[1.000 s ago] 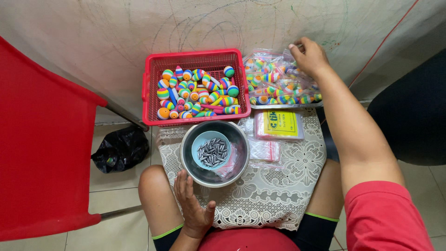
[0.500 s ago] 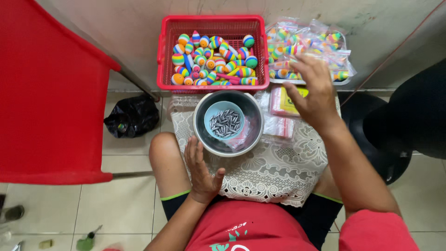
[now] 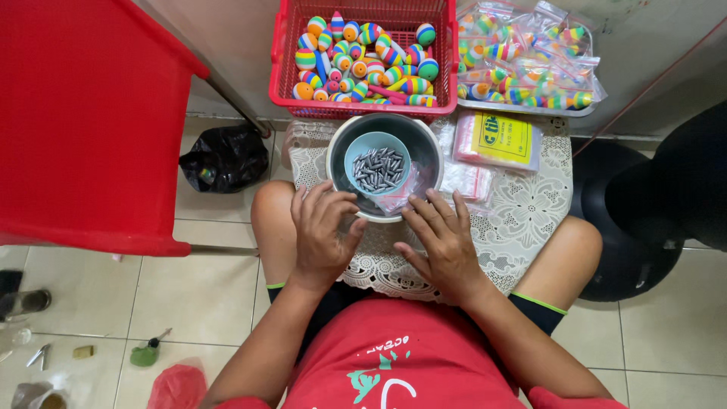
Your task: The person picks up individual small colorful objects and places them into small plastic bags, then places the filled bags into a larger container.
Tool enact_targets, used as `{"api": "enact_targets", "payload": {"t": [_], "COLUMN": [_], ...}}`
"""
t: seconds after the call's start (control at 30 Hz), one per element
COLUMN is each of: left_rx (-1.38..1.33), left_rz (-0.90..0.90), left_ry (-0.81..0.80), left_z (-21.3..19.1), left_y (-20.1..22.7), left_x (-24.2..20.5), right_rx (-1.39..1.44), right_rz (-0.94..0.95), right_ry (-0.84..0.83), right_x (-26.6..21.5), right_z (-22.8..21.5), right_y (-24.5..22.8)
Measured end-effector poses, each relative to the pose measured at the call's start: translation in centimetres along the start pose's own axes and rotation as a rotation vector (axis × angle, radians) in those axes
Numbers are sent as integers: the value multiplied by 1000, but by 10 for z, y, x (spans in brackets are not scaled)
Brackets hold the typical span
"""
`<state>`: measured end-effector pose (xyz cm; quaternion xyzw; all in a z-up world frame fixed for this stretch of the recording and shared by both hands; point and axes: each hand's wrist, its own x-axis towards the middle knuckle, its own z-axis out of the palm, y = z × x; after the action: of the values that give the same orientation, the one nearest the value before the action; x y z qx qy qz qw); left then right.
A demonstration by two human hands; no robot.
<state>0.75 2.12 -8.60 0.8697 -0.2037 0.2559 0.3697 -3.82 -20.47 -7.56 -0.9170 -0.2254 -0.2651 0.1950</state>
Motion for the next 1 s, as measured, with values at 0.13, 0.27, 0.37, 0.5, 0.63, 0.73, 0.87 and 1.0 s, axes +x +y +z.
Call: {"api": "enact_targets", "payload": {"t": [0.13, 0.27, 0.37, 0.5, 0.63, 0.73, 0.87, 1.0], "left_rx": [200, 493, 610, 669, 655, 637, 619, 620], "left_rz": [-19, -44, -40, -47, -6, -40, -39, -42], "left_ry": [-133, -384, -540, -747, -720, -760, -731, -745], "left_z": [-9, -14, -12, -15, -15, -12, -10, -11], "left_y": [20, 34, 38, 38, 31, 31, 31, 33], "left_x": [25, 44, 57, 78, 84, 77, 76, 79], "right_rx": [-42, -69, -79, -91, -110, -122, -117, -106], "right_rz": [-4, -5, -34, -57, -86, -81, -77, -62], "right_ry": [3, 5, 2, 16, 1, -34, -41, -41], "right_x": [3, 11, 18, 35, 43, 39, 40, 39], "right_z": [6, 12, 16, 16, 26, 25, 27, 30], "right_y": [-1, -4, -3, 1, 9, 6, 7, 8]}}
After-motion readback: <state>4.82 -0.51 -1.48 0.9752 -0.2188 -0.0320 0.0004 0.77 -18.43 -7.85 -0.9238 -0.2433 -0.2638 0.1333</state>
